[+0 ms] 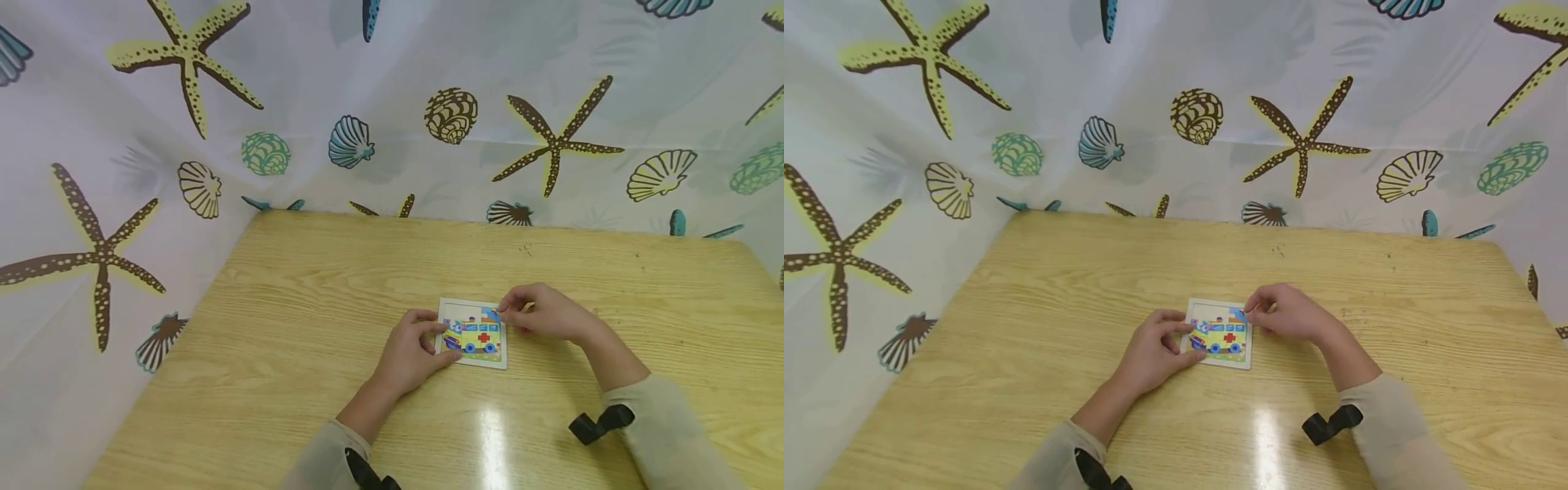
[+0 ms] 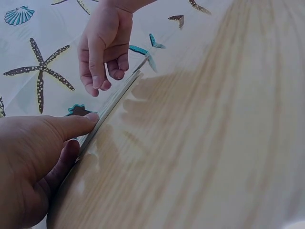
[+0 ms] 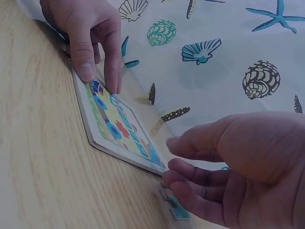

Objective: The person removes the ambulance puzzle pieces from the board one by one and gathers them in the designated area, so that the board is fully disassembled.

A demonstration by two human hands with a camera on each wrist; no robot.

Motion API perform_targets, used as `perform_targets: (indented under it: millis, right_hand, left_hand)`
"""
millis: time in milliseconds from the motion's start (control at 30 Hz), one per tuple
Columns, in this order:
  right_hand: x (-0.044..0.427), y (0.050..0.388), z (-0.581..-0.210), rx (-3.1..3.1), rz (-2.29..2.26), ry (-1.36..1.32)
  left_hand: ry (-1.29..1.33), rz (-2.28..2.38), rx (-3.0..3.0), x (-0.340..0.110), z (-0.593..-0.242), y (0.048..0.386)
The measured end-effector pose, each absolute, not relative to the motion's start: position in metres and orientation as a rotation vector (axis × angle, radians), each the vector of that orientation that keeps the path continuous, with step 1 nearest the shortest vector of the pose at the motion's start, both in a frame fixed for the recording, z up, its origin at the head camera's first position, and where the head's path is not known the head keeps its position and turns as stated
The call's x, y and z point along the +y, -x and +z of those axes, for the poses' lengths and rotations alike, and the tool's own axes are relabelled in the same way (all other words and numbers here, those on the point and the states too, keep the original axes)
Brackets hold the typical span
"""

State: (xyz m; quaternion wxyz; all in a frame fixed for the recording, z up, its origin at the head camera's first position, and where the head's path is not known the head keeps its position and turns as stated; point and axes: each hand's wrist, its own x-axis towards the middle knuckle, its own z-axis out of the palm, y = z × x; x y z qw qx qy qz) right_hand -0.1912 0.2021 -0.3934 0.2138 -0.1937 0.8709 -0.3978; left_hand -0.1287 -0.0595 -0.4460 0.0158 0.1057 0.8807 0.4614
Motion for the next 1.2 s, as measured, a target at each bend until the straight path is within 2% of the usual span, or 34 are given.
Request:
perform_targets:
  millis: [400, 700, 1200]
  right_hand:
    - [0.178, 0.192, -0.405, 2.526, -0.92, 0.587]
    - [0.173, 0.192, -0.404, 2.536, -0.89, 0.553]
    - [0.171, 0.178, -0.405, 2.753, -0.759, 0.641]
  left_hand:
    - [-0.321, 1.445, 2.725, -0.061, -0.446, 0.128]
    - [-0.337, 1.424, 2.739, -0.059, -0.447, 0.129]
    - [-0.345, 1.404, 2.753, -0.059, -0.448, 0.128]
